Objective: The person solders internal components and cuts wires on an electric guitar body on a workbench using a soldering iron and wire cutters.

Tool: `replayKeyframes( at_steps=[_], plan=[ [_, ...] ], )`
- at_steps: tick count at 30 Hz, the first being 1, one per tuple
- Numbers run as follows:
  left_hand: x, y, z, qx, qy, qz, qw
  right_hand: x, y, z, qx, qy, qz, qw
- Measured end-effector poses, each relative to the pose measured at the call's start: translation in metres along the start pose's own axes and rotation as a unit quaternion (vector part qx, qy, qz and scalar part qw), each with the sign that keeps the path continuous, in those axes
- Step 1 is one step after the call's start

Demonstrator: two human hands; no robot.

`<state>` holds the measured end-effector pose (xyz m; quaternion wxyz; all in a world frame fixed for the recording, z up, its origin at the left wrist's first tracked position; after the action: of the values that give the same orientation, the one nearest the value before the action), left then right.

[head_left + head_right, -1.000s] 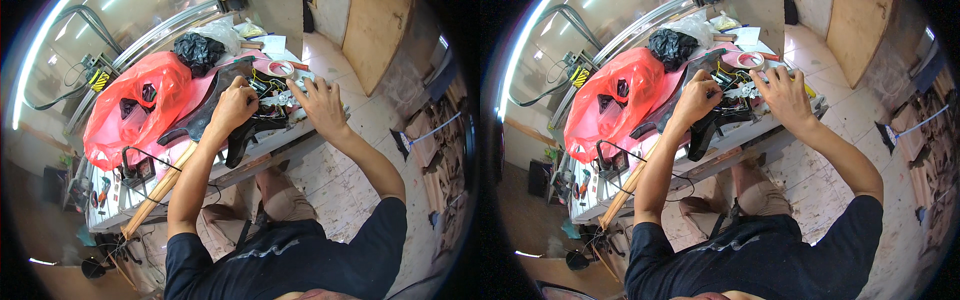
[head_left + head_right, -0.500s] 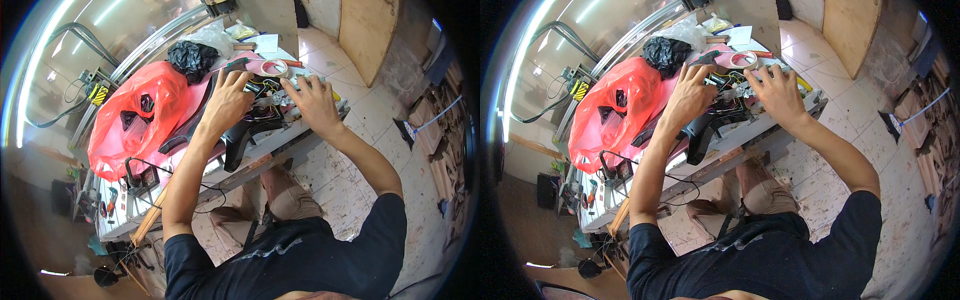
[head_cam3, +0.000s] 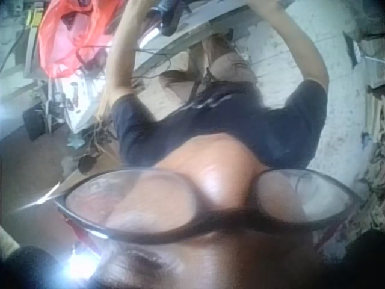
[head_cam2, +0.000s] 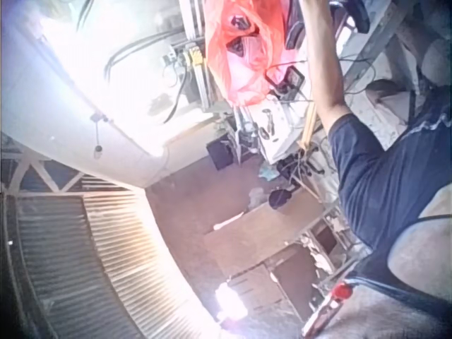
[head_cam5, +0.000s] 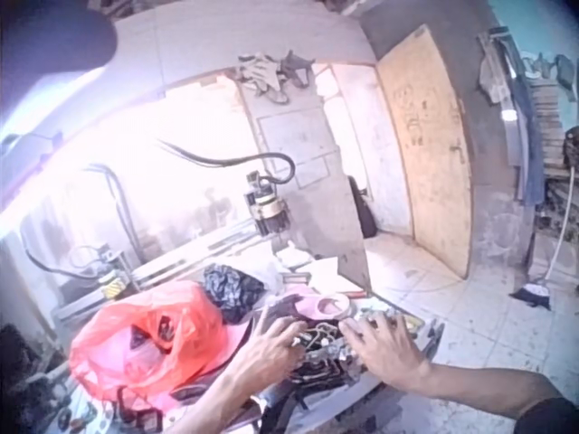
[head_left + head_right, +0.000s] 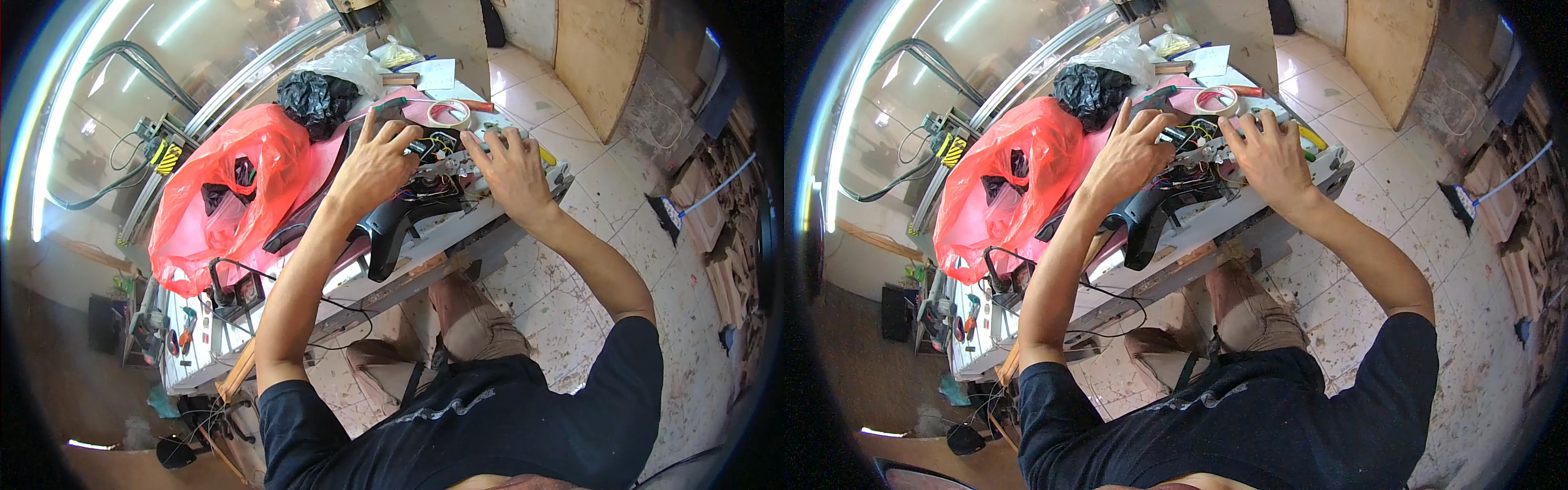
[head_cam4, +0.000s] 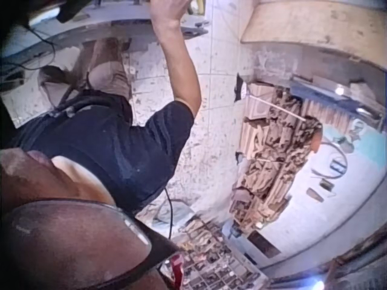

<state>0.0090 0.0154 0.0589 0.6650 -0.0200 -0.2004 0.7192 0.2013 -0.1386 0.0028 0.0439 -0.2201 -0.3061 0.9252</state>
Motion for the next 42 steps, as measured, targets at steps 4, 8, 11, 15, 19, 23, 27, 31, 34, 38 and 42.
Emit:
replayKeyframes(
  at_steps=[4, 8, 11, 15, 19, 23, 27, 31, 34, 38, 42],
  plan=[
    [0.002, 0.001, -0.002, 0.010, 0.009, 0.004, 1.000, 0.001, 0.002, -0.004, -0.019, 0.001, -0.012, 1.000],
    [0.002, -0.001, -0.001, 0.009, 0.014, -0.004, 1.000, 0.004, 0.004, -0.002, -0.011, 0.003, -0.017, 1.000],
    [0.003, -0.002, 0.000, 0.015, 0.012, 0.002, 1.000, 0.003, 0.004, -0.003, -0.015, 0.002, -0.022, 1.000],
    [0.005, -0.001, -0.002, 0.009, 0.023, -0.002, 1.000, 0.005, 0.003, -0.002, -0.025, 0.008, -0.023, 0.999],
    [0.005, -0.003, -0.003, 0.004, 0.020, -0.016, 1.000, 0.007, 0.003, -0.004, -0.035, 0.007, -0.026, 0.999],
    [0.007, 0.000, -0.004, 0.002, 0.012, -0.017, 1.000, 0.008, 0.003, -0.007, -0.031, -0.005, -0.029, 0.999],
    [0.010, 0.003, -0.004, 0.000, 0.046, -0.008, 0.999, 0.008, 0.002, -0.007, -0.042, -0.002, -0.023, 0.999],
    [0.011, 0.004, -0.008, -0.010, 0.058, 0.004, 0.998, 0.007, 0.002, -0.007, -0.041, 0.005, -0.021, 0.999],
    [0.011, 0.006, -0.009, -0.059, 0.086, -0.007, 0.995, 0.006, 0.002, -0.008, -0.039, 0.011, -0.018, 0.999],
    [0.015, 0.013, -0.013, -0.067, 0.116, 0.024, 0.991, 0.005, 0.002, -0.006, -0.046, 0.019, -0.014, 0.999],
    [0.018, 0.016, -0.016, -0.054, 0.142, 0.051, 0.987, 0.004, 0.002, -0.006, -0.046, 0.023, -0.012, 0.999]
  ],
)
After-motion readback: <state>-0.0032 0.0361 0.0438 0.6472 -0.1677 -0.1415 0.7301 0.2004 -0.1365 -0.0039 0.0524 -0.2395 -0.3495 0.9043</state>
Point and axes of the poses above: each hand's wrist, its own y-axis away from the middle knuckle, its own z-axis out of the back of the hand, x = y × z, the point moved 1 cm from there along -y, towards the middle knuckle, and after that the axes turned 3 degrees about y, right-handed, at the moved point
